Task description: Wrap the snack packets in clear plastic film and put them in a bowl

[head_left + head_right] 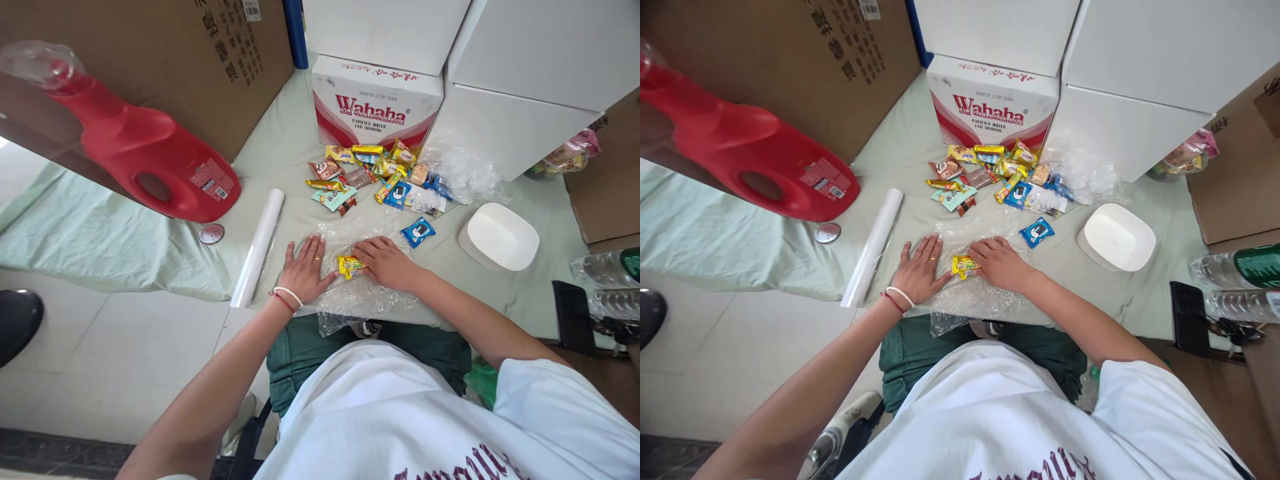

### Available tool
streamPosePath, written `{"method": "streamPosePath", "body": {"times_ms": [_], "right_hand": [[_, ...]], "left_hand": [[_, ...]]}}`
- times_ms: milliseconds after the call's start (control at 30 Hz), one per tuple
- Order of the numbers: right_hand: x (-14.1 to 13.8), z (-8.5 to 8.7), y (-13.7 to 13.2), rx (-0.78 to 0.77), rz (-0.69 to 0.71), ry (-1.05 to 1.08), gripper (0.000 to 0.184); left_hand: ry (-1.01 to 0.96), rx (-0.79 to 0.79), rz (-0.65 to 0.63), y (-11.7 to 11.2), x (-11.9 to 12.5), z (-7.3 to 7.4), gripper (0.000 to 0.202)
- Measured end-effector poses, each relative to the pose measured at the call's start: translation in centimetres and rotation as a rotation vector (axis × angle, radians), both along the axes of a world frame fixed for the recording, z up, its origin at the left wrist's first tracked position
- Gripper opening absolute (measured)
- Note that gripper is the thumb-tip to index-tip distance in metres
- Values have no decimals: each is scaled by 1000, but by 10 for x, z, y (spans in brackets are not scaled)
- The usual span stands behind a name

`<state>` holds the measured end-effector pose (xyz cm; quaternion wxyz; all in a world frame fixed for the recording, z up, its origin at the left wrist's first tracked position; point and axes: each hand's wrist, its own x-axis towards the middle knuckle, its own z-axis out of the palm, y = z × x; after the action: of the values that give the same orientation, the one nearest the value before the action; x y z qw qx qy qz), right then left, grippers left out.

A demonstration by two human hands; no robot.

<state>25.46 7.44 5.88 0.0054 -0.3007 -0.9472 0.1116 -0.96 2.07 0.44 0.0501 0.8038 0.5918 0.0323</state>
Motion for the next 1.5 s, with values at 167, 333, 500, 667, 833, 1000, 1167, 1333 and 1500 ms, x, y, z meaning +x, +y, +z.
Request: {"method": "streamPosePath", "body": {"times_ms": [167,333,500,667,833,1000,1167,1333,1500], "right_hand": [[2,-4,2,-2,21,8,52],[25,10,2,-10,25,162,56],[84,10,-33,-135,-17,294,51],[118,-28,-75,-141,-98,338,36],[109,-24,-62,-157,-140,472,27],[87,15,-19,-310,-91,475,31],[76,23,21,-359,-122,437,31],[79,30,22,-404,-130,403,35],[83,19,-30,-291,45,309,66]], "left_hand": [[3,4,3,0,-1,0,87],[-28,-9,8,2,-3,-2,82],[-87,113,84,-5,-4,2,73],[-122,124,-122,-28,-11,8,60],[-206,-115,-371,-49,-21,19,61],[-288,-7,-306,-64,-14,15,59],[-478,48,-267,-64,3,-5,19],[-706,28,-89,-56,5,-5,20],[-673,79,7,-51,8,-1,23]]}}
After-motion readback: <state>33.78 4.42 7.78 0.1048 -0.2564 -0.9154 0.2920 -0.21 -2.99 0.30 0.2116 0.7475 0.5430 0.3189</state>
